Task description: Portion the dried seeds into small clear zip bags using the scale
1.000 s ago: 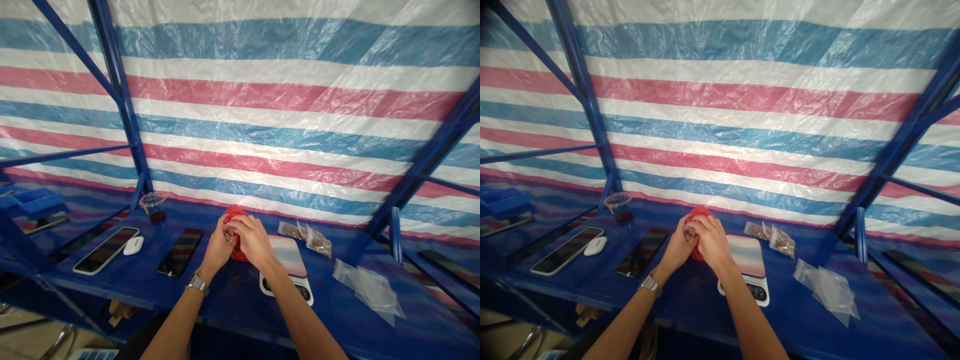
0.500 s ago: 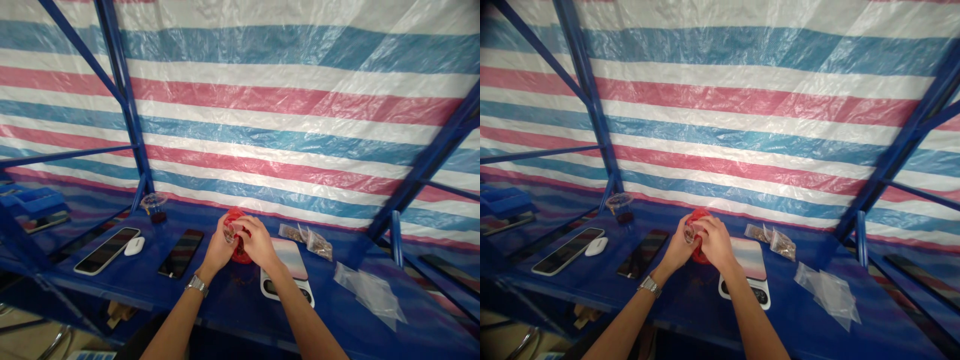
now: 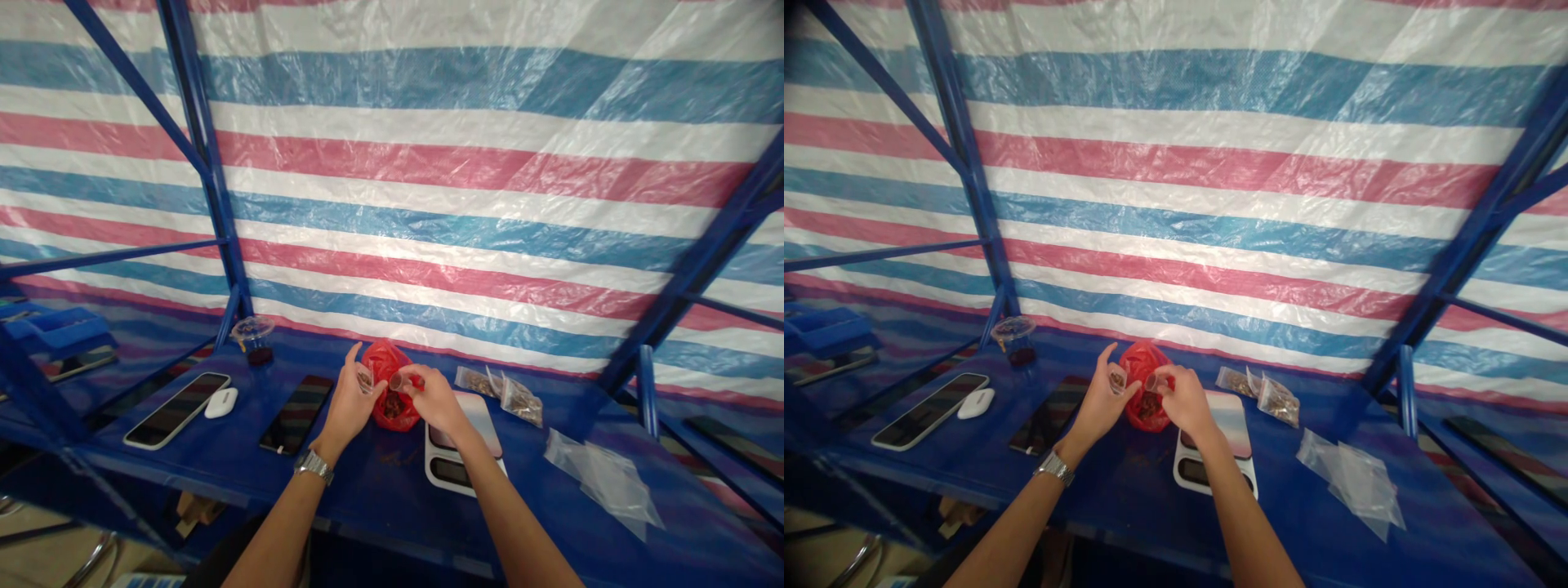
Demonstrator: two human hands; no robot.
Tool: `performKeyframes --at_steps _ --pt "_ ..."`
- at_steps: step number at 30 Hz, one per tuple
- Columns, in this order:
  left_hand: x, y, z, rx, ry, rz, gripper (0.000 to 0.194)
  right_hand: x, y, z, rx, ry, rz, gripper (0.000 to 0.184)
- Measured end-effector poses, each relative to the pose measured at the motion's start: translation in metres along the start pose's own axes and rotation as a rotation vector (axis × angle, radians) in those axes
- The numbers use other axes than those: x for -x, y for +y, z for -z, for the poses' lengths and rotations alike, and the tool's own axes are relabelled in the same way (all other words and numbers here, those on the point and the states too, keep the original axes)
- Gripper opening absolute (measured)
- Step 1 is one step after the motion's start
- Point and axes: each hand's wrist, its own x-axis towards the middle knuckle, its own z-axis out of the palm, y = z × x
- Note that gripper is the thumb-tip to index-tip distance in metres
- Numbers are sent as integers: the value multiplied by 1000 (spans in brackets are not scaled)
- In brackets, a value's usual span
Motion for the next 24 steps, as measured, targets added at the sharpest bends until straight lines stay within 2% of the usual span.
performKeyframes --at_steps 3,6,8,11,13,15,19,22,24 --pt "-2 4 9 -131 31 -59 87 7 3 -5 34 -38 6 37" --pt "-4 11 14 -190 97 -102 86 8 -11 -2 39 24 38 43" --pt "-4 16 12 -192 154 -132 85 8 -29 5 -62 77 98 37" --pt "-2 24 0 -173 195 -173 84 12 -53 15 -257 26 167 26" --pt "2 29 -12 -145 155 -181 87 17 -61 19 -288 3 165 17" --pt "8 33 -24 -114 78 -193 87 23 -59 22 -293 49 133 11" --pt "22 43 -45 -79 -104 -285 75 35 -40 30 -367 205 -7 14" --pt "35 51 -58 -64 -239 -355 72 45 -26 43 -385 221 -69 18" --pt "43 57 -65 -26 -285 -340 74 52 -18 54 -374 234 -94 21"
